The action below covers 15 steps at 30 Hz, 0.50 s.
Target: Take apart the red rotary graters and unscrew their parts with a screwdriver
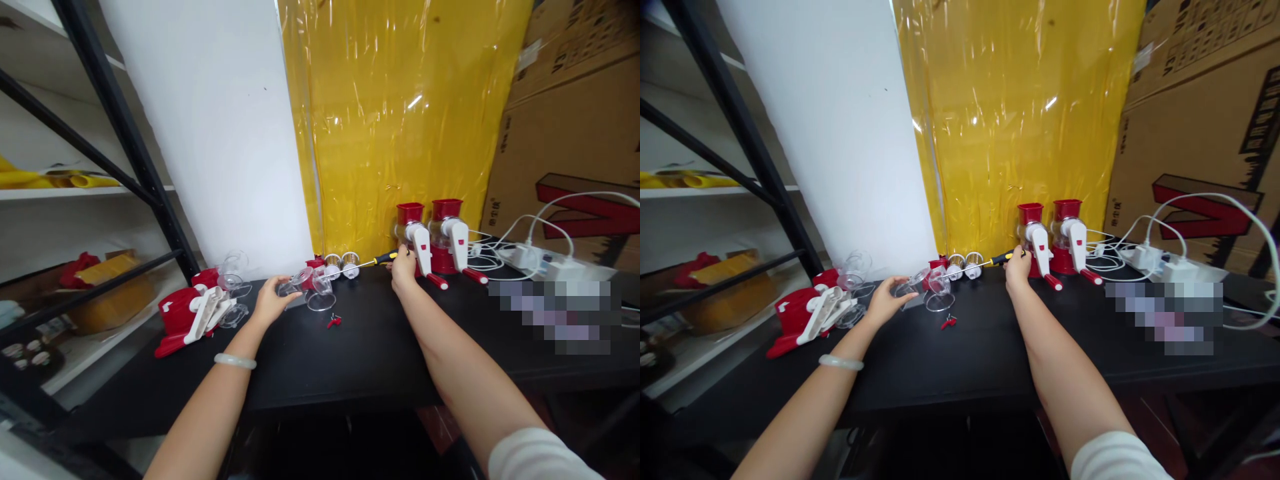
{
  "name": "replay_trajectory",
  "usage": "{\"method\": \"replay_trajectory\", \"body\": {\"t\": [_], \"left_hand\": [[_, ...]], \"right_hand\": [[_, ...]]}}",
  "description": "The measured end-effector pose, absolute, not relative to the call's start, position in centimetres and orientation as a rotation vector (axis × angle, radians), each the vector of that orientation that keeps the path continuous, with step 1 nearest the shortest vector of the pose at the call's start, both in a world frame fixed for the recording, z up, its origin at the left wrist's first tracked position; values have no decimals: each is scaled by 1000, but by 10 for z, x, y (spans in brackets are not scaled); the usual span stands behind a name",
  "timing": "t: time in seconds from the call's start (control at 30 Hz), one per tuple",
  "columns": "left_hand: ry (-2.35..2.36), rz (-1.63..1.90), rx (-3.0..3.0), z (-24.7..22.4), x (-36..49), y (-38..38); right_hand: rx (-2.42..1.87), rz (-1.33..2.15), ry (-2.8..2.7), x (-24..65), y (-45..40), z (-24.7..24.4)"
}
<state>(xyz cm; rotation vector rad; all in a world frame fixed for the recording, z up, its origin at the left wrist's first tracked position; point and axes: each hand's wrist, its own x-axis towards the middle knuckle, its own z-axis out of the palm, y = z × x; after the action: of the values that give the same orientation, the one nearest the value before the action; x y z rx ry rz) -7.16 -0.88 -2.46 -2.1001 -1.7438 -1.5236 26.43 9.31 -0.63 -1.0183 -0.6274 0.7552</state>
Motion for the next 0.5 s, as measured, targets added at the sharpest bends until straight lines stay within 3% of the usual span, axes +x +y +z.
{"method": "replay_trajectory", "body": {"t": [0.5], "left_hand": [[-1789, -1476, -2123, -18, -69, -12]], "right_hand": [[-845, 821, -603, 261, 96, -13]]}}
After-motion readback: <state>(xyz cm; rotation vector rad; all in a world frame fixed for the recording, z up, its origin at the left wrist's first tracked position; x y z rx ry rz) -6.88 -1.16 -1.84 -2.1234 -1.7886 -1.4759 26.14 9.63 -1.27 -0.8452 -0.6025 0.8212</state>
